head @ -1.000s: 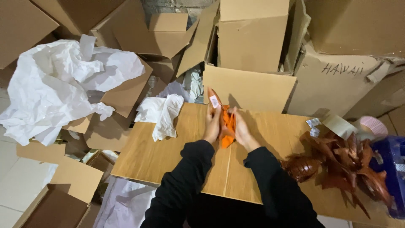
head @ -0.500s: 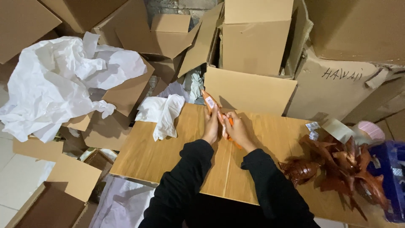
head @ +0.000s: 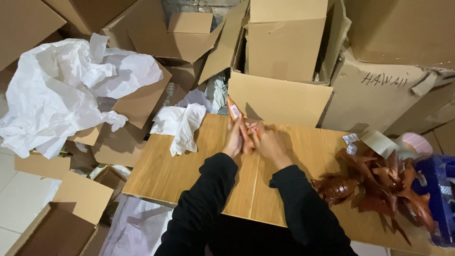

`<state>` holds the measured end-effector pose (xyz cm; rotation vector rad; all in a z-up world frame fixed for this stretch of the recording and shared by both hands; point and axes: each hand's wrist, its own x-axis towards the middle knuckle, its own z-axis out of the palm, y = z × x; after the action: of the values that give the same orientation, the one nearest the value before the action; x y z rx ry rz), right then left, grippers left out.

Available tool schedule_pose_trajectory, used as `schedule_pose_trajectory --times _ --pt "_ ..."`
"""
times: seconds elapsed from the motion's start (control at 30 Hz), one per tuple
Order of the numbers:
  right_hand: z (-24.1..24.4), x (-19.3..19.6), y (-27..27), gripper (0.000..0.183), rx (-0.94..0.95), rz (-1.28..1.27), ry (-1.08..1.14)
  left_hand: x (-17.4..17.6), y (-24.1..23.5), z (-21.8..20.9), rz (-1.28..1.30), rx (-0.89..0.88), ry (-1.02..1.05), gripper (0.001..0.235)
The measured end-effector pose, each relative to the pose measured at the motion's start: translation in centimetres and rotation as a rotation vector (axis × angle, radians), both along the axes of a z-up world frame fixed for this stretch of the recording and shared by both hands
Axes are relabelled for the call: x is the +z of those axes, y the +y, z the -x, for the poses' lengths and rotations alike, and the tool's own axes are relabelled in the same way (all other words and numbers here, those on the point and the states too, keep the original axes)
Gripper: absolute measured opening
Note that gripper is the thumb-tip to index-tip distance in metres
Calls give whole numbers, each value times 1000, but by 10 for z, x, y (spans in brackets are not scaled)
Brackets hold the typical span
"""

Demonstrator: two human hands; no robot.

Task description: Cleaning a wooden figurine by wiping it with an orange cloth.

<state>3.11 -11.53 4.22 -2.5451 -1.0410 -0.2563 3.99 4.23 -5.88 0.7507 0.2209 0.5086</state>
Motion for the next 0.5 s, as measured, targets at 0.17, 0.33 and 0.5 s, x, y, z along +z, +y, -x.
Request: schedule_pose_trajectory --times 0.17,0.33,0.5 --pt "-42 -36 -9 14 64 -759 131 29 -12 20 -72 -21 -2 45" --pt "-29 -49 4 21 122 -998 76 59 -39 42 -70 -228 19 66" --pt "-11 -48 19 55 470 -401 -292 72 -55 51 93 -284 129 92"
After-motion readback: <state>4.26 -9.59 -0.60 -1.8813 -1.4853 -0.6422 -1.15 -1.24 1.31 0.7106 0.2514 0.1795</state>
